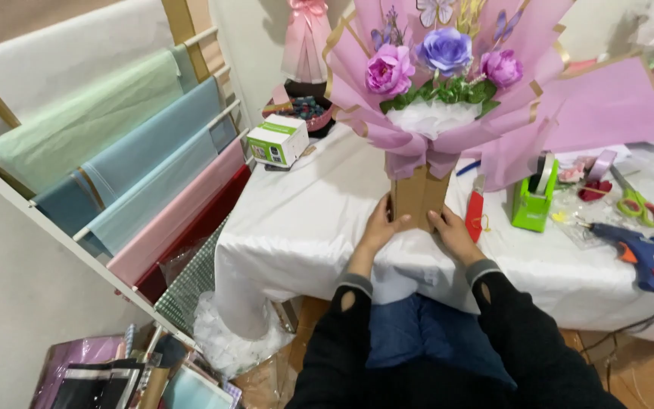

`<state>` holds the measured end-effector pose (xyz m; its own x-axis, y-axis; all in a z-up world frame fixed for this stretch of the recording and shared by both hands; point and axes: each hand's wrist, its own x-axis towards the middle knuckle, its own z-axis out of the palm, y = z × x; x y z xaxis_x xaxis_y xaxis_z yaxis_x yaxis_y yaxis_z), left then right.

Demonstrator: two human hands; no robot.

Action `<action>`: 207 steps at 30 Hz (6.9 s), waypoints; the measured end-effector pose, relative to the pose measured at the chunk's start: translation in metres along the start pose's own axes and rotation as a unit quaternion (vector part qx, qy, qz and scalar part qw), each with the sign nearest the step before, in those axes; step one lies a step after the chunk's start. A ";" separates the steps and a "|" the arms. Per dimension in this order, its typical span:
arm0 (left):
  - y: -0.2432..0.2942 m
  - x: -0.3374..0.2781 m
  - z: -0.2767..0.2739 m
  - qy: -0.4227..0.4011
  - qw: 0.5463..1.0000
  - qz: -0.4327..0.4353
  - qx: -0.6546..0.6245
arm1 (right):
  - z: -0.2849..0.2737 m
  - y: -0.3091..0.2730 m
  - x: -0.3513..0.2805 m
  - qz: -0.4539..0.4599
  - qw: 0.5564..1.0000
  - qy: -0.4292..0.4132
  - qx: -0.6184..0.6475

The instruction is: The person trims and folds a cardboard base around the stem of a flower bouquet using a utility knife.

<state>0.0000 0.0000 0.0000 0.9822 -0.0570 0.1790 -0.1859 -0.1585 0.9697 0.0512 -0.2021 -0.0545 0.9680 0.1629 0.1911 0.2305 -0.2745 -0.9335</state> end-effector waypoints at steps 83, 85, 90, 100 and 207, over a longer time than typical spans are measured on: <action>0.014 0.063 0.084 0.024 0.928 0.082 0.363 | -0.055 -0.150 -0.072 0.271 0.886 -0.131 -0.353; 0.013 0.063 0.085 0.015 0.932 0.081 0.354 | -0.054 -0.139 -0.075 0.244 0.892 -0.121 -0.360; 0.009 0.065 0.090 0.058 0.918 0.114 0.375 | -0.053 -0.138 -0.072 0.239 0.884 -0.132 -0.379; 0.007 0.062 0.092 0.071 0.908 0.131 0.390 | -0.052 -0.139 -0.062 0.270 0.849 -0.153 -0.428; -0.008 0.075 0.120 0.141 0.906 0.149 0.371 | -0.068 -0.171 -0.021 0.323 0.801 -0.231 -0.449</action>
<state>0.0722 -0.1216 -0.0148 0.8336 0.0311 0.5515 -0.3086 -0.8018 0.5118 -0.0020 -0.2231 0.1214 0.8219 -0.0123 -0.5695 -0.1247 -0.9794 -0.1589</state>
